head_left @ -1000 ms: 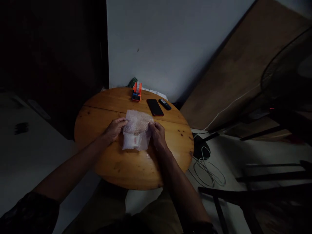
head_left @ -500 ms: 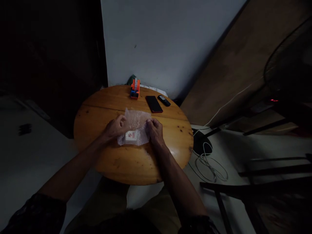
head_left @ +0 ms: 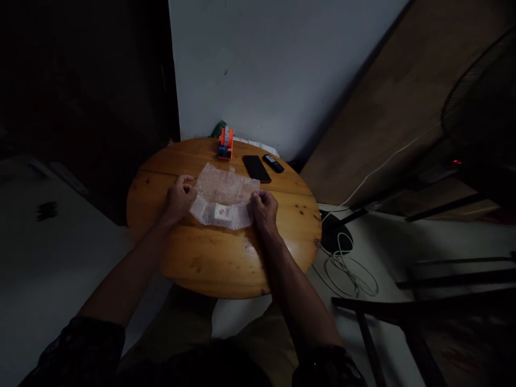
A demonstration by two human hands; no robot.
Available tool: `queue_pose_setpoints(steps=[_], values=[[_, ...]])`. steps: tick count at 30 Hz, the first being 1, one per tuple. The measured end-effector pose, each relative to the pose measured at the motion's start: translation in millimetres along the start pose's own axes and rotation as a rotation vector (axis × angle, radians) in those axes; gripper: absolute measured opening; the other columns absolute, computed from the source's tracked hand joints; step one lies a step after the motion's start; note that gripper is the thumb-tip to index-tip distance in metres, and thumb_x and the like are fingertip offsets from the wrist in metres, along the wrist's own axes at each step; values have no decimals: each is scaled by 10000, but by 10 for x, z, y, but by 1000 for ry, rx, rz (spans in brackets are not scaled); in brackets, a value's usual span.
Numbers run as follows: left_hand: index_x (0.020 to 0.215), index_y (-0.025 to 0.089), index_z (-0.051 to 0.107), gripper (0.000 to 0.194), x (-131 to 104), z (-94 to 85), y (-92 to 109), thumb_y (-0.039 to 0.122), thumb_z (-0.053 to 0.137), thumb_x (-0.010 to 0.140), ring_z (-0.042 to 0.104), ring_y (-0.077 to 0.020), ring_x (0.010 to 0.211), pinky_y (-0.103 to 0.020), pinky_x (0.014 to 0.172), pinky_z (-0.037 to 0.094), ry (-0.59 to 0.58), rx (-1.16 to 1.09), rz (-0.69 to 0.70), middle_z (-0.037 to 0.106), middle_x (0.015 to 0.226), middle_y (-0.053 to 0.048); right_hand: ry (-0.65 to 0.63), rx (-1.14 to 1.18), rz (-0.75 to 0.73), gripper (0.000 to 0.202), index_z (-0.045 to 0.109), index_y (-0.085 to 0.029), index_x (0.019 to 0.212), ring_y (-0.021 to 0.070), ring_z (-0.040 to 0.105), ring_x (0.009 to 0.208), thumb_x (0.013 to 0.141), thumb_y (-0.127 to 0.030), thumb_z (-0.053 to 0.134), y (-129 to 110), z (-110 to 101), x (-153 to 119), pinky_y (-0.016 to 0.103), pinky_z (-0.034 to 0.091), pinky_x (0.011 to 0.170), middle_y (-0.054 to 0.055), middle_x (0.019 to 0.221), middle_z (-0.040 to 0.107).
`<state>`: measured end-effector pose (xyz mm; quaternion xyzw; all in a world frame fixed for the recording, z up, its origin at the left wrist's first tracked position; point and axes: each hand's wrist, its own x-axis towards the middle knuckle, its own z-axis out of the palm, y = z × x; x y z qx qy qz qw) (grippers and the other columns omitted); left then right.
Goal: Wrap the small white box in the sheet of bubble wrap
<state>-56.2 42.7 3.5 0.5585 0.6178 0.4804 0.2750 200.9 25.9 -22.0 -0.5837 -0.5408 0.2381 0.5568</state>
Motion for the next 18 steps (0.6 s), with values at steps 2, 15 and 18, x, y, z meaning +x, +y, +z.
queue_pose_setpoints(steps=[2, 15, 18], values=[[1016, 190, 614, 310, 11, 9, -4, 269, 613, 716, 598, -177, 727, -294, 709, 492, 74, 60, 49, 607, 781, 0, 51, -32, 0, 238, 619, -193, 885, 187, 610, 746, 824, -409, 538, -1, -4, 1, 320, 496, 728, 27, 809, 672], [1344, 200, 606, 670, -123, -123, 287, 306, 604, 682, 683, -246, 1038, -337, 874, 541, -694, 293, 379, 708, 1228, -74, 26, -196, 32, 338, 630, -219, 1120, 225, 664, 821, 826, -363, 545, 136, 33, 13, 364, 523, 770, 45, 911, 728], [1338, 203, 620, 676, -94, -134, 305, 283, 617, 667, 685, -242, 998, -313, 845, 530, -718, 379, 398, 723, 1149, -62, 19, -200, 24, 350, 628, -213, 1133, 215, 661, 825, 829, -358, 533, 128, 36, 9, 349, 521, 769, 41, 907, 728]])
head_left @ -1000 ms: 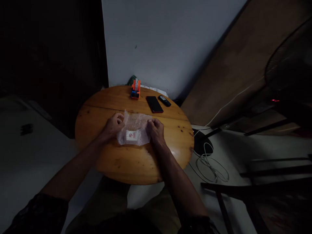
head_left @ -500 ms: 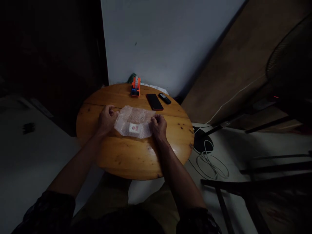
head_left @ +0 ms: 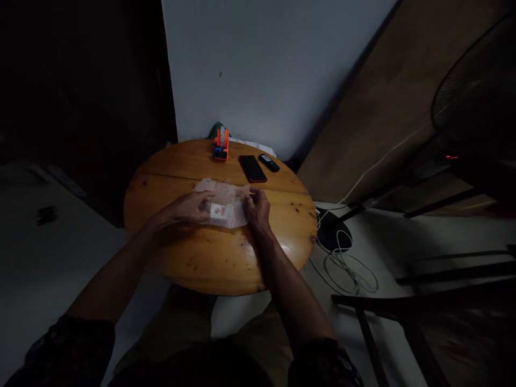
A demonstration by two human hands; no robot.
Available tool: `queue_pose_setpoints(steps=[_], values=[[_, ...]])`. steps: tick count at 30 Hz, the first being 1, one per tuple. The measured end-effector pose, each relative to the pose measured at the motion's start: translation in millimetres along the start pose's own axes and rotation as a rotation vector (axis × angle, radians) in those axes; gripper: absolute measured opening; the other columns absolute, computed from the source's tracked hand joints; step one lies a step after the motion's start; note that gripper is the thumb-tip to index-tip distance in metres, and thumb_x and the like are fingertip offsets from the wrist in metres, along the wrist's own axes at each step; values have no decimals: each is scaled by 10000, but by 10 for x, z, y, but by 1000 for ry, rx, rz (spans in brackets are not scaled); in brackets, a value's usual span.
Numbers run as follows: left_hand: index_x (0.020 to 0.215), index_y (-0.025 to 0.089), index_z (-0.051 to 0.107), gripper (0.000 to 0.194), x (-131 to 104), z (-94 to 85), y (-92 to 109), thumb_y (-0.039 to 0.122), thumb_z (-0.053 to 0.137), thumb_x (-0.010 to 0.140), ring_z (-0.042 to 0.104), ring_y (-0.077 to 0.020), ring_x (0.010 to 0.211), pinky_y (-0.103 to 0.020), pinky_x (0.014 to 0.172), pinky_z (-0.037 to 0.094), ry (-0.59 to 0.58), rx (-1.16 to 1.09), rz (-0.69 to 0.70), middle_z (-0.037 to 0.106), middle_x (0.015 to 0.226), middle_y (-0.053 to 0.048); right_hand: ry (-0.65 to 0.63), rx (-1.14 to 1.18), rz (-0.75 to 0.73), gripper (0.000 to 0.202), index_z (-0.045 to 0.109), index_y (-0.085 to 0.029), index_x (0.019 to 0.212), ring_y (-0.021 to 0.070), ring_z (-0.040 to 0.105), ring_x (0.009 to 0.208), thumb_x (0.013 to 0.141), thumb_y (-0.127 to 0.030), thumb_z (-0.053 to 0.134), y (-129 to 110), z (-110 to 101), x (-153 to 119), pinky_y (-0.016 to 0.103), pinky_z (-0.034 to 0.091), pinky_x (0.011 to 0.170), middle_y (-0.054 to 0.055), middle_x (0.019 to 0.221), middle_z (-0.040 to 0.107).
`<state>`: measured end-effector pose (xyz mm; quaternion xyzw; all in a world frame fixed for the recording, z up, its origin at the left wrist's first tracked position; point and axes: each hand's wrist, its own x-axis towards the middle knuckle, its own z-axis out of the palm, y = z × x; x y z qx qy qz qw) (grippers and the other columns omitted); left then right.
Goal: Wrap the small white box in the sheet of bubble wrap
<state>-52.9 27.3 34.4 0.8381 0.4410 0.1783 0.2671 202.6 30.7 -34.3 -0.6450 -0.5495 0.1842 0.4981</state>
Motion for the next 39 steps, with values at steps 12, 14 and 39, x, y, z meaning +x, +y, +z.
queue_pose_setpoints(steps=[12, 14, 39], values=[[1119, 238, 702, 347, -972, 271, 657, 146, 552, 821, 607, -296, 1016, -500, 993, 423, -293, 404, 301, 689, 1025, -106, -17, -53, 31, 317, 645, -215, 1102, 232, 678, 873, 813, -299, 545, -153, -46, -32, 366, 521, 815, 57, 964, 747], [1109, 240, 701, 327, -1051, 244, 679, 177, 589, 808, 607, -299, 1044, -480, 975, 441, -338, 358, 304, 683, 1058, -103, -11, -59, 34, 309, 649, -215, 1090, 235, 679, 878, 809, -296, 549, -169, -49, -38, 366, 521, 814, 55, 957, 749], [1538, 97, 345, 1023, -188, 450, 147, 507, 729, 682, 431, -427, 1410, -518, 1157, 342, 74, 136, -68, 446, 1543, -233, -37, -318, -9, 371, 632, -212, 1200, 250, 664, 981, 845, -221, 523, -211, -103, -46, 391, 484, 914, 71, 1014, 743]])
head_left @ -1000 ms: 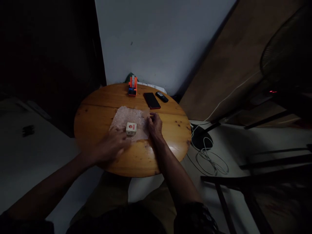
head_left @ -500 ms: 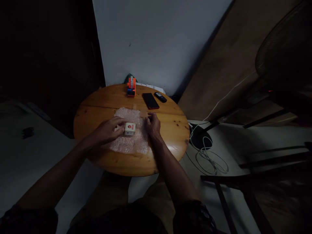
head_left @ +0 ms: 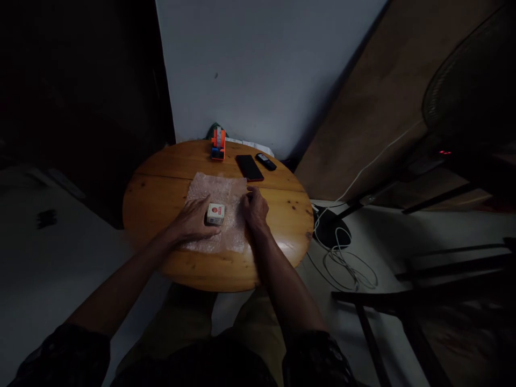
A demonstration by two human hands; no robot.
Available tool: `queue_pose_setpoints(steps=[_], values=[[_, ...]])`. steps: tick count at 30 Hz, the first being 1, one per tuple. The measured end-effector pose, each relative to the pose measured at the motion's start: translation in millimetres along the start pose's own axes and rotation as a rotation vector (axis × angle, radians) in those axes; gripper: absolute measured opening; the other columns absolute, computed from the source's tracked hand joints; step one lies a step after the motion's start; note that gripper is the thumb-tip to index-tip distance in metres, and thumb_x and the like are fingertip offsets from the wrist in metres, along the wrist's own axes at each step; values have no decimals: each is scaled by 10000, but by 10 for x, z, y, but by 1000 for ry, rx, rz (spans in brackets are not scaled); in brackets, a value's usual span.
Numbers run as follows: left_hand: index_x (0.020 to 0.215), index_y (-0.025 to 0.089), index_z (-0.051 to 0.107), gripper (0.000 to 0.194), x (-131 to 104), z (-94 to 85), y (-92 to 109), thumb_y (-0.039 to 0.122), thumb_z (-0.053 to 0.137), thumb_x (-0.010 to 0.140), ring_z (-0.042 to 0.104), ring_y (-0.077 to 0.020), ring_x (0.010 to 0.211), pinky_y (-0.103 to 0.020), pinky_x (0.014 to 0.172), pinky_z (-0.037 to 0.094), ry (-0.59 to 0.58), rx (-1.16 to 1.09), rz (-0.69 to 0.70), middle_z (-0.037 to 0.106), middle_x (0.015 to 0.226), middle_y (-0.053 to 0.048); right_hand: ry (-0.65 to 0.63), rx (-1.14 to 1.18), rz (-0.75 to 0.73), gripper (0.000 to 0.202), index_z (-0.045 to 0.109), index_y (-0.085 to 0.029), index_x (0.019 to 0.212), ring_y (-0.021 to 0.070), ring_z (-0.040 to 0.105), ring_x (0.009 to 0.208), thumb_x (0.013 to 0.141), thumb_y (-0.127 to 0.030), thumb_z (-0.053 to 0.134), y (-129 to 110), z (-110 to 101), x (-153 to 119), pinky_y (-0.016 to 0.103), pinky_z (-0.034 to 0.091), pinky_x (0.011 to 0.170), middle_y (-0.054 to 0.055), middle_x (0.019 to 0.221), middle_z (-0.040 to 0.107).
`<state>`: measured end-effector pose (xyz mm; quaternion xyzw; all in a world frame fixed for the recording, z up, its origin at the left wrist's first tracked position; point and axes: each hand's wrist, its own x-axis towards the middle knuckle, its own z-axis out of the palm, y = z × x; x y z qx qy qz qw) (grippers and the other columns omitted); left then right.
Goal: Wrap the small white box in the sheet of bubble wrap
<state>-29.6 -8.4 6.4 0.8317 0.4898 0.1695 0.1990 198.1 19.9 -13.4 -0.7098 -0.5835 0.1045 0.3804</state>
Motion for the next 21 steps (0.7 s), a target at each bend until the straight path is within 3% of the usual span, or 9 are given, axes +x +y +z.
queue_pose_setpoints(steps=[6, 8, 11, 13, 16, 21], values=[[1592, 152, 242, 1095, -1, 47, -33, 540, 735, 693, 442, -401, 1406, -499, 1159, 332, 27, 27, 26, 471, 1532, -192, 80, 119, -78, 339, 663, -193, 1125, 235, 650, 955, 819, -220, 521, -127, -117, -46, 389, 493, 903, 91, 1101, 720], [1602, 168, 213, 1112, 3, 51, -46, 503, 747, 686, 438, -396, 1411, -497, 1155, 337, 33, 18, 35, 471, 1533, -184, -10, 253, -195, 311, 674, -194, 1110, 220, 655, 906, 849, -270, 522, -229, -164, -82, 360, 513, 831, 84, 1082, 725], [1612, 171, 170, 1126, 12, 61, -59, 420, 748, 678, 437, -400, 1411, -507, 1151, 339, 41, 5, 58, 483, 1522, -178, -298, 328, -423, 395, 655, -205, 1214, 236, 659, 1016, 845, -332, 592, -420, -228, -181, 360, 514, 849, 86, 1185, 711], [1613, 160, 160, 1117, 20, 73, -67, 403, 733, 685, 441, -406, 1406, -513, 1153, 335, 48, 3, 63, 480, 1522, -182, -441, 184, -540, 553, 600, -207, 1331, 275, 614, 1161, 798, -330, 675, -529, -268, -267, 414, 471, 964, 109, 1306, 666], [1605, 126, 178, 1094, 29, 90, -80, 440, 712, 703, 431, -415, 1409, -525, 1161, 319, 45, 15, 49, 466, 1528, -204, -523, -135, -542, 701, 524, -185, 1432, 334, 552, 1245, 779, -323, 741, -600, -333, -379, 480, 390, 1030, 148, 1321, 661], [1592, 108, 220, 1074, 23, 89, -71, 532, 691, 724, 425, -421, 1405, -521, 1148, 332, 46, 12, 40, 455, 1529, -227, -505, -336, -436, 565, 542, -224, 1417, 342, 559, 1204, 882, -340, 680, -523, -409, -457, 452, 375, 967, 133, 1251, 701]])
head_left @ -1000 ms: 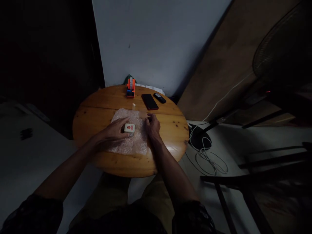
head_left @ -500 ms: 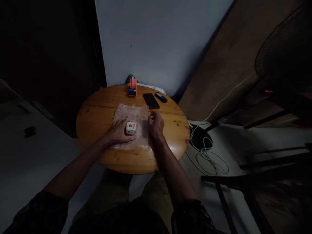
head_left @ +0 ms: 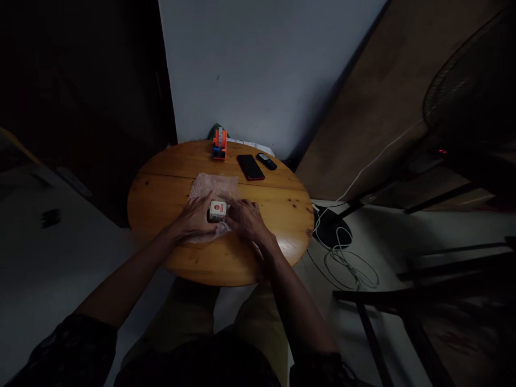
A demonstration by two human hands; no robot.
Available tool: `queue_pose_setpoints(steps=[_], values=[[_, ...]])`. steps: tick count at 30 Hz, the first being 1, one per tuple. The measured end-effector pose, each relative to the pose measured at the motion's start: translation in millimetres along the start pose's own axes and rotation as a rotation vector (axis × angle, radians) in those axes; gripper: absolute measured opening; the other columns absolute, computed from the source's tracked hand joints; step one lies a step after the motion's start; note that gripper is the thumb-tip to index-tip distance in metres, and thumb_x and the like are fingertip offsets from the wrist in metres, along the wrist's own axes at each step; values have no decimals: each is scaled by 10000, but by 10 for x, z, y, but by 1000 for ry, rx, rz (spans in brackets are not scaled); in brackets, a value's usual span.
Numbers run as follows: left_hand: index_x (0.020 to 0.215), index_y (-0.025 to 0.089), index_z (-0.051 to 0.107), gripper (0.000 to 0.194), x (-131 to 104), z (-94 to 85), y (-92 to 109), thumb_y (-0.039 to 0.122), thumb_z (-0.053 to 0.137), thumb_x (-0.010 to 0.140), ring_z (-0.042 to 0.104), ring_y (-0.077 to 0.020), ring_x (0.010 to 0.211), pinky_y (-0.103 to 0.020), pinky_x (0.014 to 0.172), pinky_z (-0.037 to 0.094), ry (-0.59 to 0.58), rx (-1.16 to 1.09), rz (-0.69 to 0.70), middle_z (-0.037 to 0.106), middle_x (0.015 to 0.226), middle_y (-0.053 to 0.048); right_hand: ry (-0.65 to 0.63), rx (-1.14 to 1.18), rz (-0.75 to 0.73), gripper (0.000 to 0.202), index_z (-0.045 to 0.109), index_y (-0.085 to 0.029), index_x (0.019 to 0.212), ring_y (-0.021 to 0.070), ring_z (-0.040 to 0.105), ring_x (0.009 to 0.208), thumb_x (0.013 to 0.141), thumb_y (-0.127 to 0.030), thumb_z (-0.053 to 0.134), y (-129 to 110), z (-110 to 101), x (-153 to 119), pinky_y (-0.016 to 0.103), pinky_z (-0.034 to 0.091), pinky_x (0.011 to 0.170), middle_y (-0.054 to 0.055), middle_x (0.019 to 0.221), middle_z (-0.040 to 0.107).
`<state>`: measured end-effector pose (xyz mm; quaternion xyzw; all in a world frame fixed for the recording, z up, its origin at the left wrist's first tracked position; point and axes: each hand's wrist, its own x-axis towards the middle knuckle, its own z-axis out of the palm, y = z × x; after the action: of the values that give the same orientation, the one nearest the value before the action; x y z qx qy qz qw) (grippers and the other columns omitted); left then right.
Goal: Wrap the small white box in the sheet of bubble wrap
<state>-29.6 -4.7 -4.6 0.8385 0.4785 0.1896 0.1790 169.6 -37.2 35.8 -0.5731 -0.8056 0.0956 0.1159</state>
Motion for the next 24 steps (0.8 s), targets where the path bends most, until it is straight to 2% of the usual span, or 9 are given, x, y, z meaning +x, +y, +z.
queue_pose_setpoints(steps=[6, 10, 12, 15, 17, 18, 20, 24], values=[[1601, 150, 192, 1142, -6, -7, 33, 455, 753, 654, 419, -415, 1413, -506, 1154, 325, -1, 22, 1, 436, 1555, -196, 65, 4, 5, 497, 585, -193, 1340, 333, 551, 1196, 885, -372, 674, -33, 88, 6, 439, 378, 942, 158, 1288, 668], [1596, 126, 187, 1154, -2, 32, 16, 511, 745, 662, 427, -408, 1411, -507, 1163, 311, -7, 72, 35, 443, 1544, -217, 139, 117, -23, 412, 641, -183, 1235, 320, 563, 1184, 884, -397, 668, 27, 116, -19, 444, 376, 959, 134, 1240, 695], [1593, 116, 194, 1157, -1, 49, 5, 553, 736, 669, 421, -406, 1417, -511, 1170, 301, -8, 108, 54, 440, 1547, -223, 260, 198, -1, 390, 658, -191, 1197, 309, 579, 1163, 877, -414, 665, 144, 104, -59, 447, 378, 976, 118, 1215, 708], [1590, 112, 212, 1168, -4, 49, 1, 628, 720, 673, 379, -406, 1450, -507, 1189, 276, -41, 156, 53, 408, 1576, -219, 516, 301, 99, 384, 667, -192, 1148, 297, 607, 1116, 864, -450, 653, 400, 42, -140, 447, 400, 985, 111, 1180, 715], [1588, 115, 231, 1167, -8, 39, 3, 673, 703, 678, 357, -403, 1467, -496, 1201, 261, -63, 176, 51, 395, 1592, -206, 651, 292, 191, 428, 656, -173, 1155, 306, 606, 1118, 844, -467, 653, 583, -9, -205, 455, 410, 989, 128, 1188, 708], [1587, 120, 239, 1167, -9, 36, 3, 690, 697, 677, 352, -402, 1471, -491, 1204, 259, -70, 182, 49, 391, 1598, -198, 679, 258, 246, 444, 650, -165, 1166, 314, 600, 1128, 840, -465, 648, 668, -30, -239, 464, 407, 995, 137, 1193, 704], [1588, 129, 249, 1172, -8, 36, -2, 717, 687, 674, 341, -401, 1479, -486, 1206, 256, -76, 192, 44, 381, 1609, -185, 631, 164, 354, 439, 650, -162, 1171, 335, 585, 1145, 835, -444, 631, 811, -50, -308, 491, 397, 1002, 149, 1187, 703], [1595, 148, 234, 1178, 3, 55, -25, 735, 677, 675, 315, -391, 1498, -483, 1217, 234, -82, 196, 52, 352, 1628, -173, 393, 54, 492, 482, 623, -163, 1254, 367, 557, 1190, 824, -382, 631, 967, -25, -420, 522, 395, 993, 177, 1245, 679]])
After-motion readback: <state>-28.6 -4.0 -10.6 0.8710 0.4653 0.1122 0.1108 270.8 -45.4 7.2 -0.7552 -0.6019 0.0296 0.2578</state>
